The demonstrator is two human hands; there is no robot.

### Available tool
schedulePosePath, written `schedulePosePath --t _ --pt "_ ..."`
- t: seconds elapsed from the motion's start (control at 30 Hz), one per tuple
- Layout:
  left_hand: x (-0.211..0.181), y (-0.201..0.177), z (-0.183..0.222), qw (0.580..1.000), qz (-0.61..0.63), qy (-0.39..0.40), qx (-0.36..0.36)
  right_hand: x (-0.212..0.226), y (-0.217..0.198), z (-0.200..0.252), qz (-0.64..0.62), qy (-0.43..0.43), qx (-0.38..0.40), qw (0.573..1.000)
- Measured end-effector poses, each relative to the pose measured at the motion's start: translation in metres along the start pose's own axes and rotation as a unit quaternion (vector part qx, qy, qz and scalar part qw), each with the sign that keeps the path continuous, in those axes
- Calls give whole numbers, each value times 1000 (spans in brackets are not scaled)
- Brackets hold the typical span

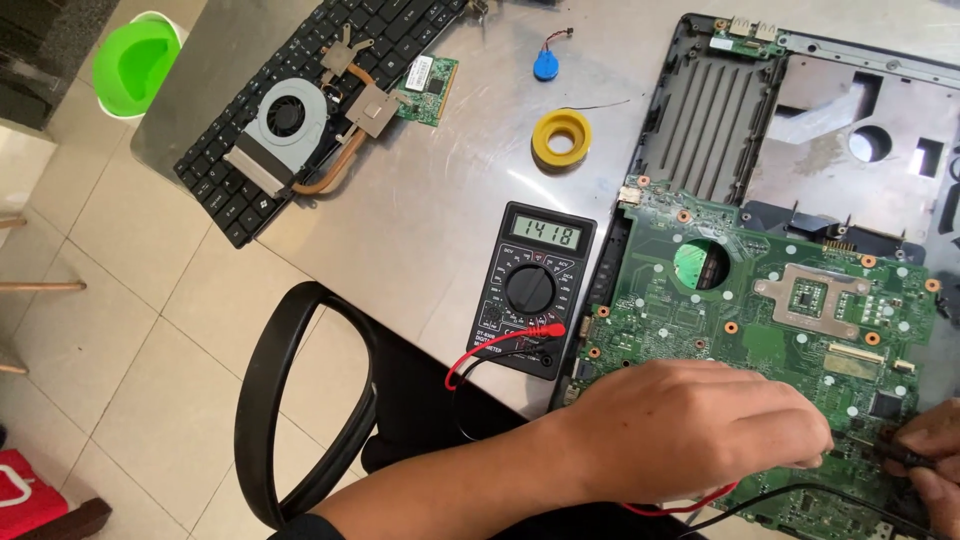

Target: Testing a laptop motherboard with a digital multimeter and then using a soldering iron for repair.

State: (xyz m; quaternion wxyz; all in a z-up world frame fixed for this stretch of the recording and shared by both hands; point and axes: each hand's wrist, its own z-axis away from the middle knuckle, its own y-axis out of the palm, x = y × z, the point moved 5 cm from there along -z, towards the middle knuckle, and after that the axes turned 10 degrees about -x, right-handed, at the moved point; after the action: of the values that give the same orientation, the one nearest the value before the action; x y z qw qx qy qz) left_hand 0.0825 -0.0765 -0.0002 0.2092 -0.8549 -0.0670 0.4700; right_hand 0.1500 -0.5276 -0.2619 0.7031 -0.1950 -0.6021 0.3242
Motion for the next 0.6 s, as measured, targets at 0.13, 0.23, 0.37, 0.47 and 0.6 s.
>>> schedulePosePath --t 0.13,0.23,0.37,0.47,0.6 --pt "-3 -6 -7 1000 5 -5 9 80 -3 1 -63 -280 5 958" --pt "-7 -11 -14 1000 14 -12 3 118 0 7 -70 -246 -10 967" --pt "-7 -13 -16 999 32 -28 -2 187 -8 16 -59 -234 -13 970" --pt "-7 -14 -16 999 40 -30 -12 231 -10 16 -40 -261 -53 963" --pt "-5 -14 -16 997 41 -70 14 298 -9 31 -91 -208 -82 971"
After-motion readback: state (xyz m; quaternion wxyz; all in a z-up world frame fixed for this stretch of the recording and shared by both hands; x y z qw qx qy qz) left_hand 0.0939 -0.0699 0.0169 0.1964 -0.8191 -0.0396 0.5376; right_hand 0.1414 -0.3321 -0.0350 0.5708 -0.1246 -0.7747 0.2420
